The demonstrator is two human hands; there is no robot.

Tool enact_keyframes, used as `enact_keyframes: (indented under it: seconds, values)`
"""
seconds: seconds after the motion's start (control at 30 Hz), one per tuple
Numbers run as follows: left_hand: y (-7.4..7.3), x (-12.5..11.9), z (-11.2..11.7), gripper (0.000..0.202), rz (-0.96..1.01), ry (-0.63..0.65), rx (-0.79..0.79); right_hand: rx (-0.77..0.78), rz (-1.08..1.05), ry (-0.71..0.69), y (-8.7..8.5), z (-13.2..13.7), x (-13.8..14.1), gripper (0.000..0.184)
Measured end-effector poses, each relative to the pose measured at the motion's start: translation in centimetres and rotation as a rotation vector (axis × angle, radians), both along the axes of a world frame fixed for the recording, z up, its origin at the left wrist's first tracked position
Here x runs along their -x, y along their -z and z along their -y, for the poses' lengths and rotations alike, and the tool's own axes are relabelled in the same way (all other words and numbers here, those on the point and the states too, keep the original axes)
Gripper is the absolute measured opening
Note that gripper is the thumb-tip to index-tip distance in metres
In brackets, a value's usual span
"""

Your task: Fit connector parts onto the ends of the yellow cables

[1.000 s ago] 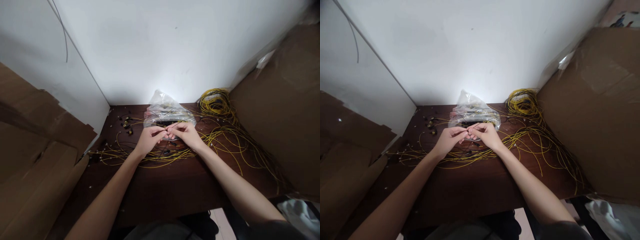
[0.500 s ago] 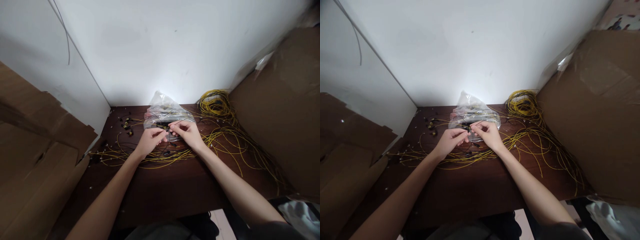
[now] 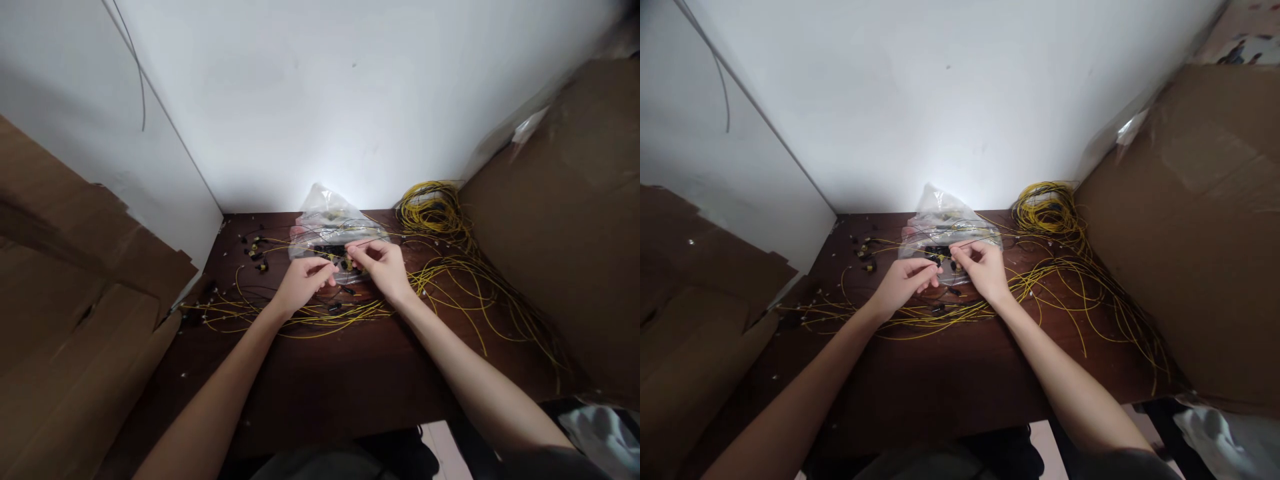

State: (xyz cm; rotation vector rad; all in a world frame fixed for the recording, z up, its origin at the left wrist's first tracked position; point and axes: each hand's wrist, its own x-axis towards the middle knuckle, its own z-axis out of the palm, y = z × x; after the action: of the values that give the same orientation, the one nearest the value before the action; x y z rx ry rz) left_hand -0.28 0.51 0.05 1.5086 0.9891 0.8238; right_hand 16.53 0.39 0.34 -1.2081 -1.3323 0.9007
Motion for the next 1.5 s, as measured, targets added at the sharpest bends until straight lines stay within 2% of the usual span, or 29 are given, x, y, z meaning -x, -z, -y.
enact_keyframes:
  seconds: [0.1, 0.3, 0.43, 0.6, 0.77, 0.9, 1.17, 1.33, 1.5]
  values:
    - [0.13, -0.01, -0.04, 0.024, 0.001, 0.006, -0.007, -0.008, -0.01, 0.015, -0.08, -0.06, -0.08, 0.025]
    - [0.03, 0.13, -0.02, 0.025, -0.004, 0.023, -0.023, -0.054, 0.111, -0.165, -0.29, 0.33, 0.24, 0.02]
    - [-0.03, 0.22, 0.0, 0.026, -0.015, 0.037, -0.05, -0.072, 0.153, -0.226, -0.43, 0.53, 0.46, 0.017]
    - [0.06, 0.26, -0.07, 0.027, -0.029, 0.048, -0.066, -0.051, 0.136, -0.234, -0.29, 0.39, 0.37, 0.02]
    - [-0.11, 0.22, -0.01, 0.027, -0.035, 0.041, -0.05, 0.034, 0.02, -0.215, 0.31, 0.32, 0.32, 0.025]
    - [-0.21, 0.18, 0.06, 0.027, -0.031, 0.033, -0.033, 0.026, -0.003, -0.211, 0.38, 0.36, 0.45, 0.026]
    - [0.3, 0.24, -0.15, 0.025, -0.036, 0.028, -0.032, -0.035, 0.166, -0.244, -0.08, 0.49, 0.3, 0.016]
    - [-0.1, 0.19, 0.0, 0.026, -0.02, 0.031, -0.015, 0.06, 0.025, -0.263, 0.28, 0.39, 0.22, 0.021]
    - [-0.57, 0.12, 0.21, 0.027, -0.001, 0.031, -0.015, 0.064, -0.055, -0.281, 0.47, 0.25, 0.22, 0.022]
